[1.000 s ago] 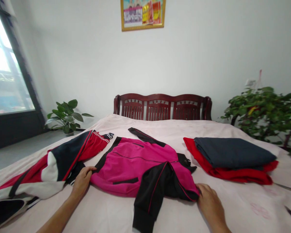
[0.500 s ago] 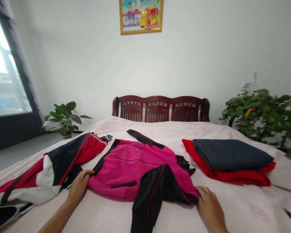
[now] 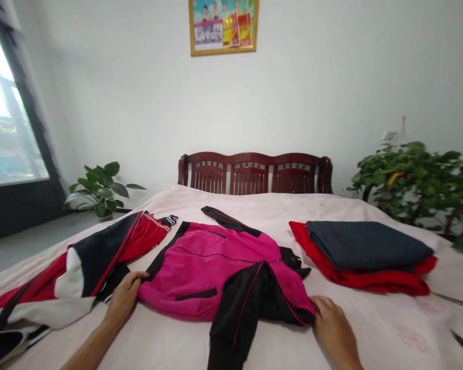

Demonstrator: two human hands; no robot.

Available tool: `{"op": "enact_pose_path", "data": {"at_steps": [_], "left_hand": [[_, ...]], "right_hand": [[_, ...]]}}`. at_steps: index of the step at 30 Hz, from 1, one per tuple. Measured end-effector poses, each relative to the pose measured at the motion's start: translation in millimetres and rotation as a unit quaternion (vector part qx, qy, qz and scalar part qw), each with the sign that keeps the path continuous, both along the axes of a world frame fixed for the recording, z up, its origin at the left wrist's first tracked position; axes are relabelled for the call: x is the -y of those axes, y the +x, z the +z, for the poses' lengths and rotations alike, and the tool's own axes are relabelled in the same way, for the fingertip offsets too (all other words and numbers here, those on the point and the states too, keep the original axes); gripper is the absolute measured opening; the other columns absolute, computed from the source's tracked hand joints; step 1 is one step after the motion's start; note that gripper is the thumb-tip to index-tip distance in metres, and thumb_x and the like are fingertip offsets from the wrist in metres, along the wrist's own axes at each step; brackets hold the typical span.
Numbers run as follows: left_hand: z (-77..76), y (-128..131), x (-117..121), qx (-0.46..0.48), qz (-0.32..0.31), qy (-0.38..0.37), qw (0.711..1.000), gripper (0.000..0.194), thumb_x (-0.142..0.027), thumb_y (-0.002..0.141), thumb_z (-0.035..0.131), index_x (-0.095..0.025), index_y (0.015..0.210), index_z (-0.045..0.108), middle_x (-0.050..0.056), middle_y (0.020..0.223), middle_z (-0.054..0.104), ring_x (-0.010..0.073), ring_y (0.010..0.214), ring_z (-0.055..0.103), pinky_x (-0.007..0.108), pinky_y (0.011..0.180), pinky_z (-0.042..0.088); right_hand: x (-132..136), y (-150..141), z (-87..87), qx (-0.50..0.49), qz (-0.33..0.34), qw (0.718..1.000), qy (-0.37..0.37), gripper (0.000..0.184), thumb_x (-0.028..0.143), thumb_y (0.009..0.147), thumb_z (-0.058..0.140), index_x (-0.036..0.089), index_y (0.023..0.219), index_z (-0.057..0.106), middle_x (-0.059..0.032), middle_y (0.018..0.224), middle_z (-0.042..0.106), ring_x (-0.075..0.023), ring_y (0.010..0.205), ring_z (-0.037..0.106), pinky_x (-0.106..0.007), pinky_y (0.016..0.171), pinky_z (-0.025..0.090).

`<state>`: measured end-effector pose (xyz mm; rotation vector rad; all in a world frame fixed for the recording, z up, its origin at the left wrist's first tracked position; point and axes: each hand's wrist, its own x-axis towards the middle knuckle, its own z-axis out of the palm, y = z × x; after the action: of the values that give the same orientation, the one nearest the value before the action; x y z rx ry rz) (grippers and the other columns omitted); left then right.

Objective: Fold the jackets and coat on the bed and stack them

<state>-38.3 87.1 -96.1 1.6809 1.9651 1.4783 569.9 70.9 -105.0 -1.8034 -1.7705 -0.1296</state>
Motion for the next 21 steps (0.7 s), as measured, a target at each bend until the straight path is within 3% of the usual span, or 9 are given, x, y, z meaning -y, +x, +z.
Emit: {"op": "enact_pose_path", "data": {"at_steps": [21], "left_hand": [[5.1, 2.2, 3.4, -0.01, 0.011, 0.009, 1.0, 0.032, -0.033, 0.079, 0.041, -0.022, 0.087, 0.07, 0.006, 0.099, 0.072, 0.0254, 0.101, 0.066, 0.043, 0.1, 0.049]], "right_hand": [[2.0, -3.6, 4.8, -0.009, -0.002, 1.0, 0.004, 0.036, 0.021, 0.076, 0.044, 0.022, 0.093, 0.076, -0.0095, 0.104, 0.074, -0.0249, 0.093, 0.068, -0.034, 0.088, 0.051]]}}
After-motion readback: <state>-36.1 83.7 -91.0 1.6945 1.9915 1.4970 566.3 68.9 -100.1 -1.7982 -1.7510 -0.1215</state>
